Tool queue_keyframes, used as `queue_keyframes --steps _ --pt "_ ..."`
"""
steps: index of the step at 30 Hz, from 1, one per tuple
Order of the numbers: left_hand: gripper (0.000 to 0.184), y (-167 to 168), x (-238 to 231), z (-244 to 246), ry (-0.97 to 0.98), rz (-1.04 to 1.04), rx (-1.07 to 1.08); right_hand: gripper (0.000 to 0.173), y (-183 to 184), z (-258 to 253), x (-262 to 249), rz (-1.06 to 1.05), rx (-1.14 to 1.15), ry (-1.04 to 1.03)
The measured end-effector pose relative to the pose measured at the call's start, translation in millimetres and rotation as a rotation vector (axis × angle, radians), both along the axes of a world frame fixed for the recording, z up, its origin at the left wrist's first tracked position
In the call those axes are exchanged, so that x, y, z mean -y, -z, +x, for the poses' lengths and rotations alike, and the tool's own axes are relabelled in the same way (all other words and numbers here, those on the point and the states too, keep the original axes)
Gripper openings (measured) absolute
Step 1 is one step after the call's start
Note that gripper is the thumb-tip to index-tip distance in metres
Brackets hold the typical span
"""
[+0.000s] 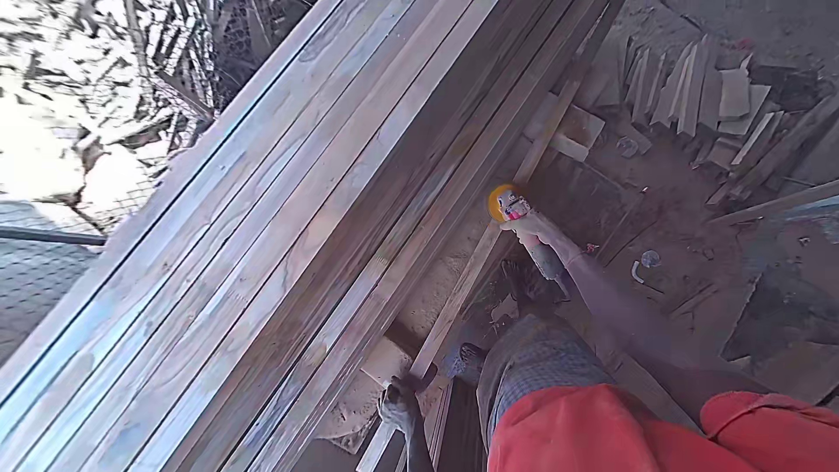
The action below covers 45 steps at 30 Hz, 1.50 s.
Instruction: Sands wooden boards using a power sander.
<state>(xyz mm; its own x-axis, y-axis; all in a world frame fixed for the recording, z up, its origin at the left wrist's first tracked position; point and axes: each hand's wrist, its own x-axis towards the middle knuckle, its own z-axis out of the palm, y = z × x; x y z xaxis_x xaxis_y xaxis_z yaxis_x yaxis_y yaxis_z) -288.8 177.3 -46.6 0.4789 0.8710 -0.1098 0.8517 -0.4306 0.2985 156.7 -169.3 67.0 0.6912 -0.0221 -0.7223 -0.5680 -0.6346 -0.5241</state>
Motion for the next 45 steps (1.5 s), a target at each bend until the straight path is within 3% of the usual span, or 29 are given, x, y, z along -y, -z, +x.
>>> queue_keyframes --steps 3,7,12,15,17,20,24,27,30,32,34,35,37,40,45 --pt "0.047 -11 52 93 0.037 -0.050 0.068 0.056 -9 77 49 0.045 0.014 0.140" --pt "0.047 -11 106 193 0.064 -0.003 0.136 0.064 -24 176 107 0.056 0.096 0.267" --pt "0.047 -5 124 229 0.004 -0.004 -0.044 0.073 -30 248 159 0.047 0.187 0.403" --pt "0.046 -2 124 229 -0.003 0.021 -0.088 0.063 -35 231 157 0.087 0.113 0.293" --pt "0.046 -5 124 228 -0.004 0.009 -0.107 0.051 -38 195 133 0.081 0.032 0.119" --pt "0.044 -8 123 228 0.009 0.001 -0.107 0.049 -23 123 73 0.041 -0.050 -0.196" --pt "0.040 -12 117 215 0.029 -0.003 -0.113 0.072 -8 19 -18 -0.140 -0.073 -0.668" --pt "0.040 -6 104 186 0.026 -0.016 -0.082 0.089 -11 -30 -53 -0.169 -0.047 -0.855" --pt "0.039 3 80 126 0.002 -0.013 -0.039 0.093 -29 -47 -53 -0.135 -0.092 -0.821" --pt "0.040 8 63 88 0.003 -0.025 -0.053 0.080 -14 -41 -38 -0.143 -0.035 -0.715" --pt "0.041 7 53 61 0.021 -0.011 -0.072 0.060 -20 -31 -21 -0.094 -0.051 -0.582" --pt "0.044 5 54 59 0.041 -0.005 -0.045 0.059 -24 -22 -11 -0.092 -0.077 -0.506" --pt "0.045 -5 64 79 0.132 -0.024 0.049 0.058 -43 -5 4 -0.074 -0.093 -0.358" --pt "0.043 -16 95 145 0.304 -0.179 0.085 0.054 -72 30 30 -0.045 -0.080 -0.197" --pt "0.029 -38 145 258 0.394 -0.415 0.089 0.052 -41 126 92 0.034 -0.058 -0.078"
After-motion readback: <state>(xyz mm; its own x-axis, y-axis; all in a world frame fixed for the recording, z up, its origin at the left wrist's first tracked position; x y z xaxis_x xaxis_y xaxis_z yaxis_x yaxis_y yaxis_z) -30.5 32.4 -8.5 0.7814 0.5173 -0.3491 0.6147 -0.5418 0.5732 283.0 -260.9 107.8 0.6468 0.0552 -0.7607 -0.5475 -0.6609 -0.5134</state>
